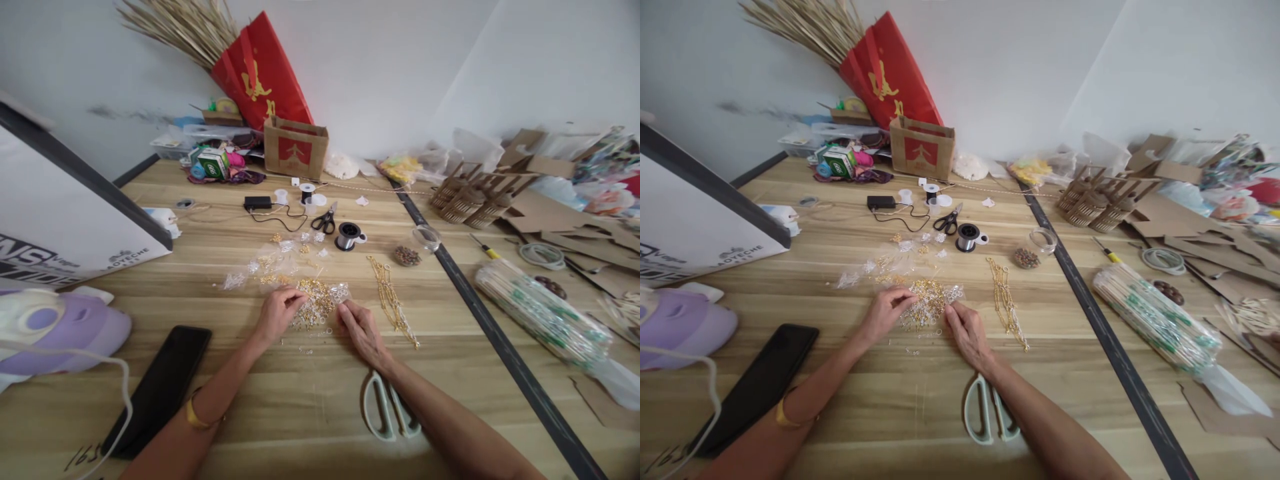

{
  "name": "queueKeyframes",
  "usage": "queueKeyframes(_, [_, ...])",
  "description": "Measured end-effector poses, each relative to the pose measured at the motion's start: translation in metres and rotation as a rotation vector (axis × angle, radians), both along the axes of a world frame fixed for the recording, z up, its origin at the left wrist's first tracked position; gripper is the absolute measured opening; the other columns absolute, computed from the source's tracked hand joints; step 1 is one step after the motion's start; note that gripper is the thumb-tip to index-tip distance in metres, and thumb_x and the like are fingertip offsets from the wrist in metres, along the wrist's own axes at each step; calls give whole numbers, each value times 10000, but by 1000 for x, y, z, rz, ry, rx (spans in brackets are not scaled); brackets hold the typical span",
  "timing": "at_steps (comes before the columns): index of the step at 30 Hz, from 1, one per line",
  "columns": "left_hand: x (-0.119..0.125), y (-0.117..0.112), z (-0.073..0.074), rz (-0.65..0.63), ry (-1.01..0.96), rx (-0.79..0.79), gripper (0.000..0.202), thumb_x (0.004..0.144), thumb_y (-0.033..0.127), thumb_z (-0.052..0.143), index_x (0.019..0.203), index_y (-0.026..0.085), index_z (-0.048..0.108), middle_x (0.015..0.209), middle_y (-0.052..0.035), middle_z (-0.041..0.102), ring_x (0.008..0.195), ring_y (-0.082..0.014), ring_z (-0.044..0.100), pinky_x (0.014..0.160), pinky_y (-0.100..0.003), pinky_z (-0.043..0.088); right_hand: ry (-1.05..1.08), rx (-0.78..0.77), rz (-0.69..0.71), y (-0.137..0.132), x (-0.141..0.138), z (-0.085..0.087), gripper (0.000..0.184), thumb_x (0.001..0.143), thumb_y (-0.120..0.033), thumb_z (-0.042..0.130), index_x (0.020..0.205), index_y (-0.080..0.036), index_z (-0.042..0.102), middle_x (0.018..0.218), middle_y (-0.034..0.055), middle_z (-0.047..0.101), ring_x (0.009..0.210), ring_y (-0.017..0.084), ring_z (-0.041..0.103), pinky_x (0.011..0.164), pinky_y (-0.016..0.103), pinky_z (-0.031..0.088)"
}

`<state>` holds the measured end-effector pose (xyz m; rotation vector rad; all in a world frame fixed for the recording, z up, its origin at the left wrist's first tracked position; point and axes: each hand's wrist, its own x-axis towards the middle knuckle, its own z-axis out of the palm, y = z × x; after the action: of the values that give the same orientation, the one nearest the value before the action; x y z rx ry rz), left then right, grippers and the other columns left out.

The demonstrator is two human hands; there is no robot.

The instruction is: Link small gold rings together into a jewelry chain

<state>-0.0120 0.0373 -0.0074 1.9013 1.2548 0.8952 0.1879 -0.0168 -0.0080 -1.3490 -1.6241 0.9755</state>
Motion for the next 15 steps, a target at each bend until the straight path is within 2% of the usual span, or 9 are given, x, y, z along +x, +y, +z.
queueKeyframes(5, [-9,5,6,69,-375,-361,284,749,405,625,760,134,711,740,-53,718,668,-155,610,657,-265,480,6,-2,7,0,-2,4,430,939,-443,352,609,-177,425,555,-40,396,522,93,369,524,229,302])
queueKeyframes(8, [-13,5,8,85,-522,-478,310,696,409,671,817,128,720,684,-52,711,599,-137,589,609,-256,478,-4,-7,24,1,-3,8,420,938,-432,362,613,-176,431,560,-38,400,526,94,371,520,227,301])
queueKeyframes(11, [-16,4,10,96,-586,-495,328,675,391,686,859,122,715,606,-26,673,556,-120,564,568,-238,456,-48,3,61,1,-4,12,369,937,-384,383,640,-174,447,575,-37,405,537,95,375,518,223,302])
queueKeyframes(15, [-26,7,15,213,-554,-380,309,677,360,681,862,113,699,490,33,562,478,-89,481,506,-208,393,-173,105,148,6,-7,17,139,910,-257,446,830,-170,520,703,-10,518,607,106,468,560,214,352])
